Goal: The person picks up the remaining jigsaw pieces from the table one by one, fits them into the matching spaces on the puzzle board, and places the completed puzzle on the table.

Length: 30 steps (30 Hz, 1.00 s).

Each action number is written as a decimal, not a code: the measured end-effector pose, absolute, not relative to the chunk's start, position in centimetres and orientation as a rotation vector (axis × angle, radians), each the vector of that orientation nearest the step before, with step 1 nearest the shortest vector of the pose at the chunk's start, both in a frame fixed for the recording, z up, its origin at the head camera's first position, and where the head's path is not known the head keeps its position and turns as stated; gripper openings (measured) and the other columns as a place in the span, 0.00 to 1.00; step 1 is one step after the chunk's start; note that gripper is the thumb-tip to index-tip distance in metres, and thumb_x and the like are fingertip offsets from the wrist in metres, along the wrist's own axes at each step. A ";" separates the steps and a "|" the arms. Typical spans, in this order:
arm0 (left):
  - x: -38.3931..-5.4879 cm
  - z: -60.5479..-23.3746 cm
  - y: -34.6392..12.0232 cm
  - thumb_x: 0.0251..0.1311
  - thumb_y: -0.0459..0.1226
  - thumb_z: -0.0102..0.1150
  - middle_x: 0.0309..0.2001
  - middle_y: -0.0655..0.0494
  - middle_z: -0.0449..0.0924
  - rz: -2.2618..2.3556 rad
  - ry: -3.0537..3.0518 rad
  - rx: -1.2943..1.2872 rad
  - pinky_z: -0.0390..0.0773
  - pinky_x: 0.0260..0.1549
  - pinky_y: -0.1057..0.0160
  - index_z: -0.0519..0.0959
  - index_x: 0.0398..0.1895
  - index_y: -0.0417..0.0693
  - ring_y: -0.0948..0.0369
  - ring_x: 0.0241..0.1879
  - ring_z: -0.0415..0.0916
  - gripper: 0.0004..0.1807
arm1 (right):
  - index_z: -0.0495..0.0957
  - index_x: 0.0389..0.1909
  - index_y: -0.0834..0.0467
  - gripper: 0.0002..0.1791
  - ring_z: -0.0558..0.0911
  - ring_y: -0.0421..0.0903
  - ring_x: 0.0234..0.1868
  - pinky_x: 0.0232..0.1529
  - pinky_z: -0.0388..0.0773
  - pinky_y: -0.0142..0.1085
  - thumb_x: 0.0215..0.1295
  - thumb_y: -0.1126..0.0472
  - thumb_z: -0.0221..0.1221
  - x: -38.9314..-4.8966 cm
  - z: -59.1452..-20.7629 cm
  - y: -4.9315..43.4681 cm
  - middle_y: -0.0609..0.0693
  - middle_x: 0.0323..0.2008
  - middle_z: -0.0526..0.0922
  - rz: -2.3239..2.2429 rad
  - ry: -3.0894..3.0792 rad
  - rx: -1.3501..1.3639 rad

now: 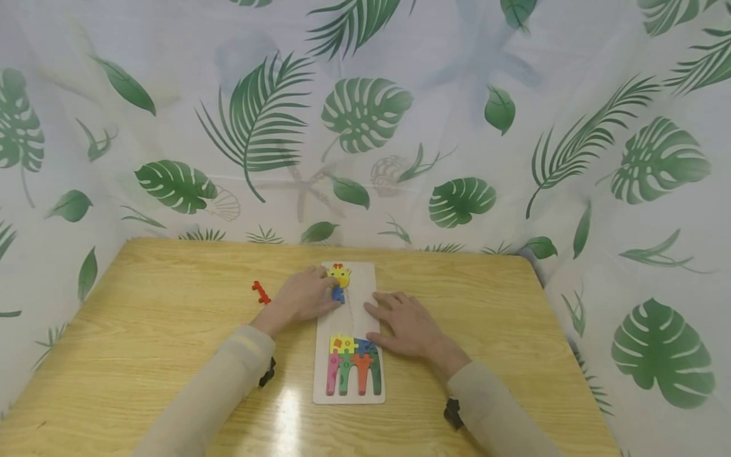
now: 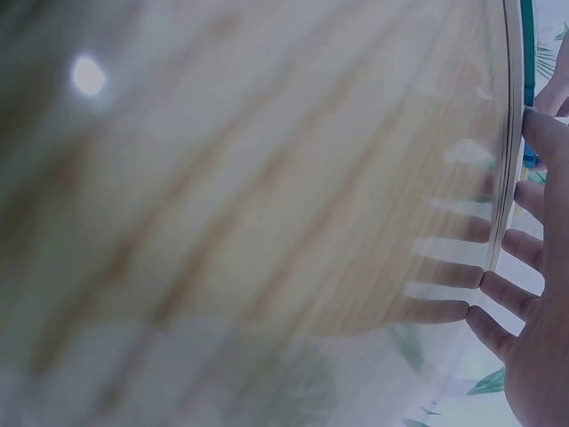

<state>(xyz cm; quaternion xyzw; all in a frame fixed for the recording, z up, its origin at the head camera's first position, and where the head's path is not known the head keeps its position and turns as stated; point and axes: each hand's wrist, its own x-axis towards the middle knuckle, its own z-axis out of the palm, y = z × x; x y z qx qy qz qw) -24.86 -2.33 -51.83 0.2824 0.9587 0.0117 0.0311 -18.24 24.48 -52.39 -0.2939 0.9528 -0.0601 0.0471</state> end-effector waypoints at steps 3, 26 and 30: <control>-24.9 -51.8 -2.3 0.70 0.65 0.57 0.68 0.50 0.79 0.041 2.957 0.869 0.83 0.63 0.52 0.78 0.70 0.61 0.52 0.67 0.77 0.33 | 0.68 0.79 0.43 0.38 0.72 0.59 0.74 0.73 0.72 0.62 0.74 0.30 0.53 -18.3 -52.4 24.5 0.53 0.79 0.69 -0.183 2.906 -0.895; -24.8 -51.6 -2.4 0.71 0.65 0.56 0.71 0.48 0.76 0.023 2.939 0.860 0.82 0.65 0.50 0.78 0.71 0.61 0.50 0.70 0.75 0.33 | 0.68 0.79 0.43 0.38 0.73 0.59 0.73 0.71 0.73 0.62 0.75 0.29 0.51 -18.3 -52.6 24.6 0.53 0.79 0.69 -0.166 2.916 -0.910; -24.9 -51.6 -2.3 0.71 0.65 0.56 0.71 0.49 0.77 0.012 2.944 0.872 0.83 0.65 0.50 0.78 0.71 0.61 0.50 0.70 0.75 0.32 | 0.68 0.79 0.43 0.38 0.73 0.59 0.73 0.71 0.73 0.62 0.75 0.29 0.51 -18.3 -52.6 24.6 0.53 0.79 0.69 -0.165 2.915 -0.907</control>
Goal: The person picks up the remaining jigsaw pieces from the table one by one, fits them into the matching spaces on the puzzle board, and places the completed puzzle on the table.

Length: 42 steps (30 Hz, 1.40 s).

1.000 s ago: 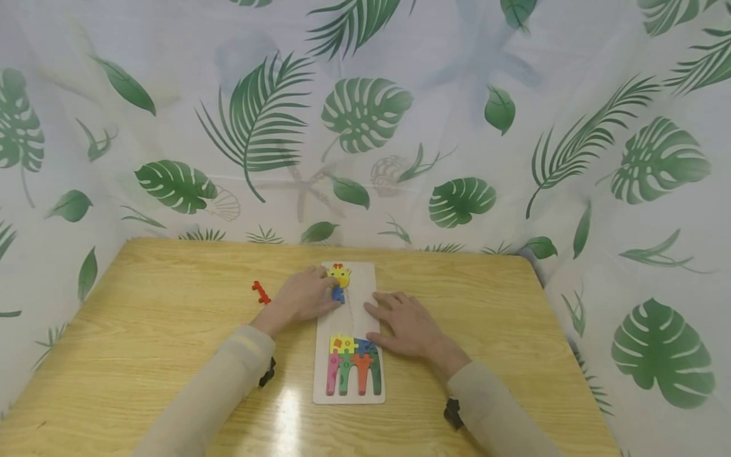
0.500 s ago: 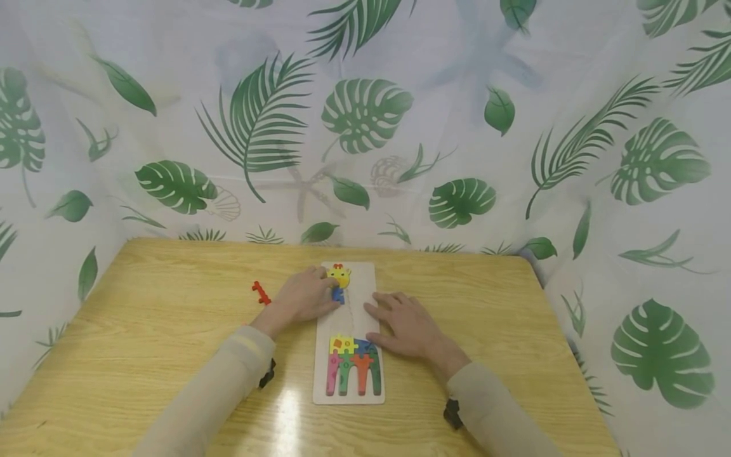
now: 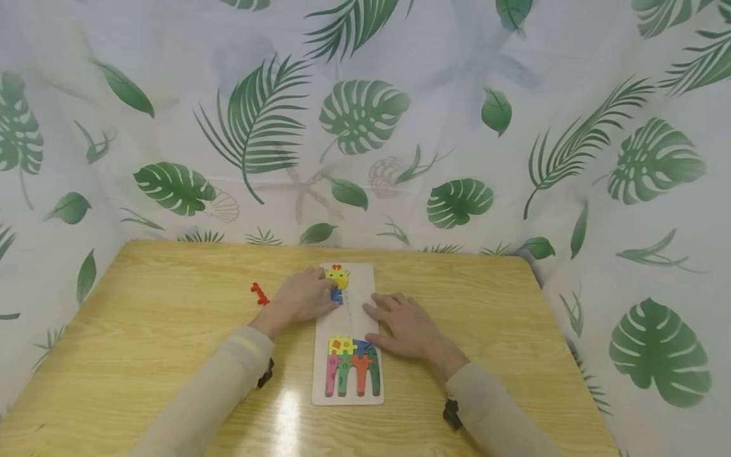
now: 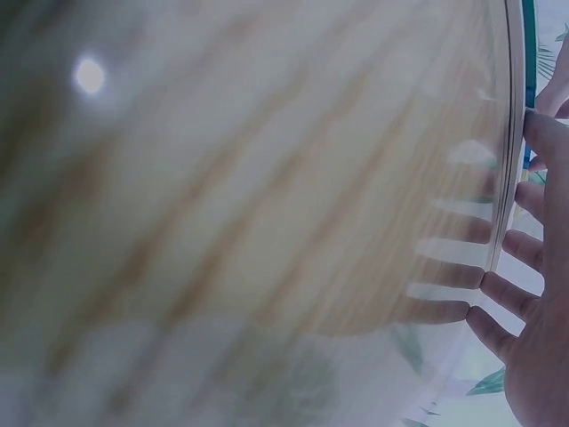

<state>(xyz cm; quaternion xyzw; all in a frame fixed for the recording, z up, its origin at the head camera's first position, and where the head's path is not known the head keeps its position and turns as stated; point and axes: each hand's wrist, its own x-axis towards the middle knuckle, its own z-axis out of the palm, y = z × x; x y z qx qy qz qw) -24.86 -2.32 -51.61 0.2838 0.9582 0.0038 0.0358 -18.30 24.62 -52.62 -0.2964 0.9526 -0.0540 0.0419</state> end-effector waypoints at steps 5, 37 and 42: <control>-24.9 -51.7 -2.3 0.71 0.65 0.56 0.71 0.49 0.77 0.002 2.947 0.875 0.83 0.64 0.51 0.78 0.71 0.61 0.50 0.69 0.75 0.32 | 0.68 0.79 0.43 0.38 0.72 0.59 0.74 0.71 0.73 0.62 0.75 0.29 0.51 -18.4 -52.7 24.6 0.53 0.79 0.68 -0.167 2.909 -0.901; -24.3 -49.8 -3.8 0.70 0.65 0.56 0.67 0.51 0.79 -0.002 2.920 0.948 0.82 0.63 0.54 0.78 0.69 0.56 0.53 0.62 0.77 0.35 | 0.68 0.79 0.42 0.38 0.73 0.59 0.73 0.71 0.73 0.61 0.74 0.29 0.51 -18.5 -52.9 24.6 0.52 0.79 0.69 -0.151 2.917 -0.904; -24.1 -49.4 -4.0 0.69 0.66 0.56 0.66 0.52 0.80 -0.005 2.914 0.971 0.83 0.60 0.55 0.79 0.69 0.56 0.53 0.60 0.77 0.35 | 0.68 0.79 0.42 0.38 0.73 0.59 0.73 0.72 0.73 0.62 0.74 0.29 0.51 -18.5 -52.9 24.6 0.53 0.79 0.69 -0.150 2.913 -0.897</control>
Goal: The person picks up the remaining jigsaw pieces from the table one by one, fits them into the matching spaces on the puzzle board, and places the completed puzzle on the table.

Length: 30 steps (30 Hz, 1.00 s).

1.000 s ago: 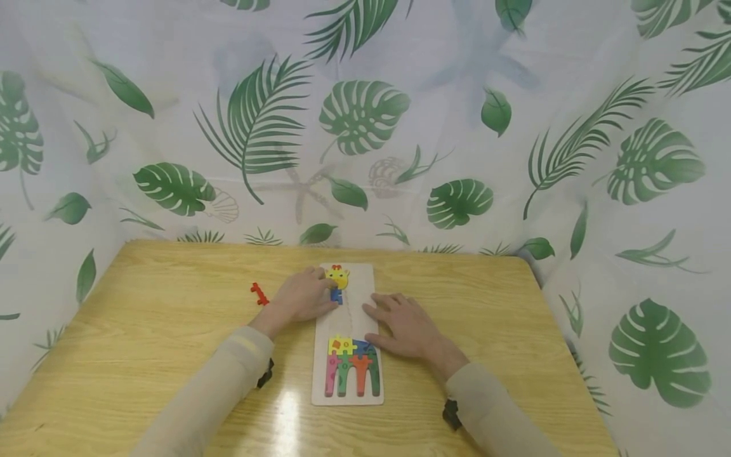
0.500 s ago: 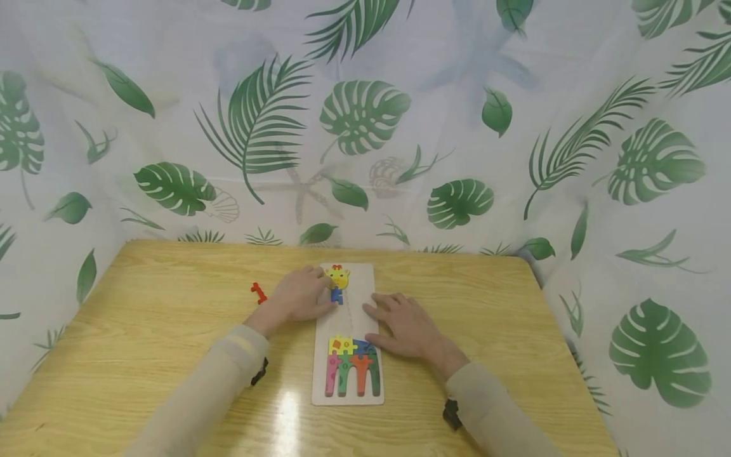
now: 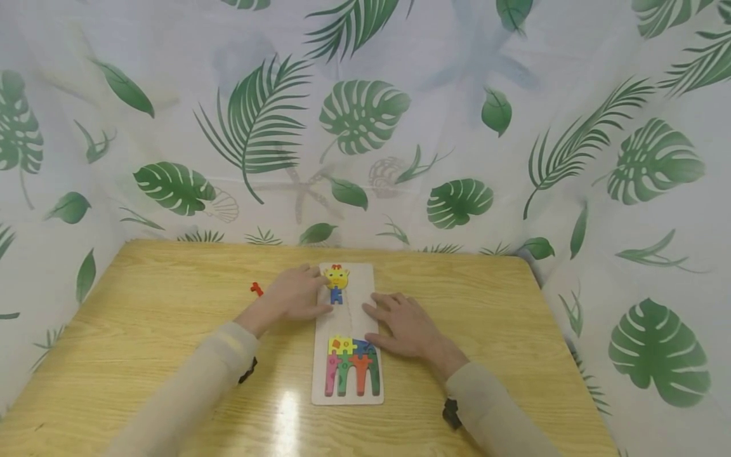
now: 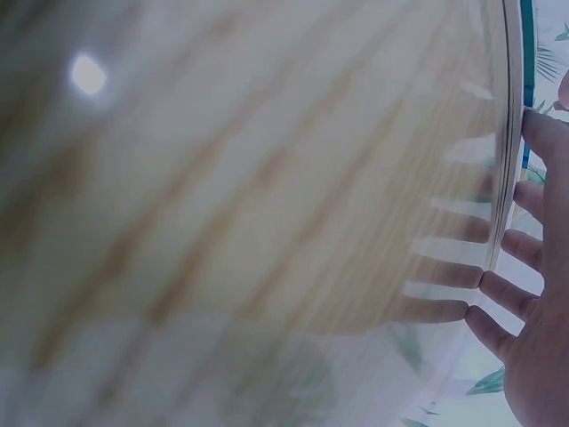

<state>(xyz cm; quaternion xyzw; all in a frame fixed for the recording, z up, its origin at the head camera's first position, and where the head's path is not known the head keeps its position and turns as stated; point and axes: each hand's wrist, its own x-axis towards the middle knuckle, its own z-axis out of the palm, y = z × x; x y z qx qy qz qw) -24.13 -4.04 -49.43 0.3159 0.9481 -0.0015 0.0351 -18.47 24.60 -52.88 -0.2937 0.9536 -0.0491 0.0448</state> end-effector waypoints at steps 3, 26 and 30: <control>-24.0 -49.2 -4.2 0.69 0.66 0.56 0.65 0.52 0.80 0.015 2.903 0.989 0.83 0.60 0.55 0.79 0.69 0.56 0.53 0.60 0.77 0.35 | 0.68 0.79 0.43 0.38 0.73 0.59 0.73 0.72 0.73 0.62 0.74 0.29 0.51 -18.5 -52.8 24.6 0.53 0.79 0.69 -0.152 2.911 -0.894; -23.4 -48.3 -7.0 0.69 0.66 0.56 0.61 0.49 0.81 0.026 2.898 1.061 0.85 0.56 0.52 0.79 0.68 0.52 0.51 0.58 0.78 0.36 | 0.69 0.78 0.44 0.38 0.73 0.58 0.72 0.71 0.73 0.59 0.74 0.31 0.53 -18.3 -52.5 24.4 0.53 0.78 0.70 -0.156 2.917 -0.886; -23.2 -48.3 -7.6 0.68 0.66 0.56 0.60 0.48 0.82 0.052 2.907 1.069 0.86 0.53 0.51 0.80 0.68 0.51 0.51 0.57 0.79 0.37 | 0.69 0.78 0.44 0.38 0.73 0.58 0.72 0.71 0.73 0.59 0.74 0.31 0.53 -18.3 -52.6 24.5 0.53 0.78 0.70 -0.156 2.915 -0.889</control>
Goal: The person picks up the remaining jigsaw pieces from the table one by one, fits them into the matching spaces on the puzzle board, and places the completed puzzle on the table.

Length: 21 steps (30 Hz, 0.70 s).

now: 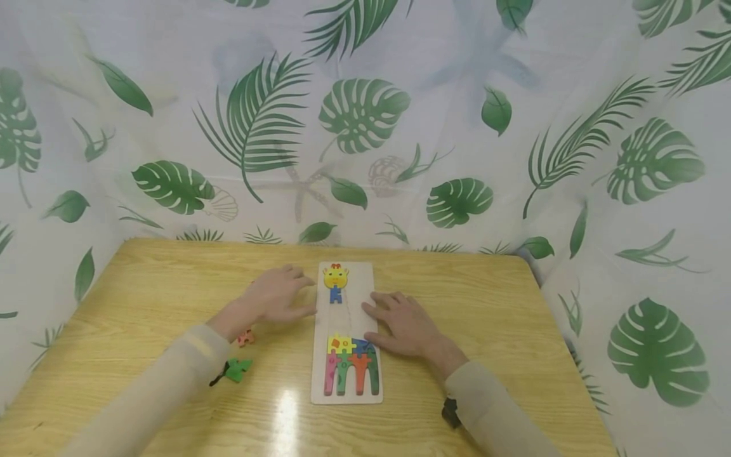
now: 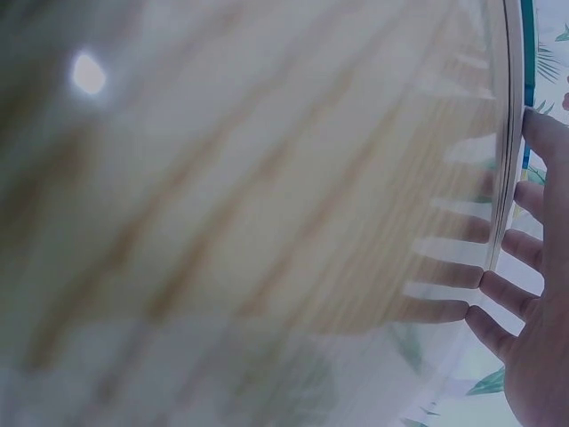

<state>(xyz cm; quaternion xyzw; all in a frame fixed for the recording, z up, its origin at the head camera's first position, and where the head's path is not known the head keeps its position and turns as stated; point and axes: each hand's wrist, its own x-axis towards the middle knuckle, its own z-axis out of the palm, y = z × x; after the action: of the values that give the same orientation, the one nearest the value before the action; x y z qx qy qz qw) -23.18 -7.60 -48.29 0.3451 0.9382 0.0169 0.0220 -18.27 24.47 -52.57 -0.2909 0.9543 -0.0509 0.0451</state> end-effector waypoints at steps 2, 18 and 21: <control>-23.1 -48.2 -7.9 0.68 0.66 0.56 0.61 0.47 0.82 0.070 2.909 1.066 0.86 0.54 0.50 0.79 0.68 0.51 0.50 0.58 0.79 0.37 | 0.69 0.78 0.44 0.38 0.72 0.58 0.72 0.71 0.73 0.59 0.74 0.31 0.53 -18.3 -52.6 24.5 0.53 0.78 0.70 -0.157 2.916 -0.891; -22.2 -46.7 -9.7 0.69 0.66 0.55 0.63 0.45 0.82 0.142 2.970 1.046 0.85 0.56 0.47 0.78 0.69 0.49 0.47 0.61 0.80 0.38 | 0.70 0.78 0.45 0.37 0.73 0.59 0.72 0.70 0.74 0.60 0.74 0.31 0.54 -18.2 -52.3 24.5 0.54 0.78 0.70 -0.165 2.916 -0.911; -21.9 -46.6 -9.9 0.68 0.67 0.55 0.61 0.46 0.83 0.151 2.991 1.071 0.86 0.53 0.48 0.78 0.69 0.48 0.48 0.58 0.80 0.39 | 0.70 0.78 0.44 0.37 0.72 0.59 0.73 0.71 0.73 0.60 0.74 0.31 0.53 -18.2 -52.3 24.5 0.54 0.78 0.70 -0.164 2.912 -0.901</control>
<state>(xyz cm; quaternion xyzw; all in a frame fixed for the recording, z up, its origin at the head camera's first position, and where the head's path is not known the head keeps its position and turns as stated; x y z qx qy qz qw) -21.90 -9.89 -46.58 0.3367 0.9402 0.0473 -0.0195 -18.21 24.50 -52.27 -0.2949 0.9530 -0.0538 0.0446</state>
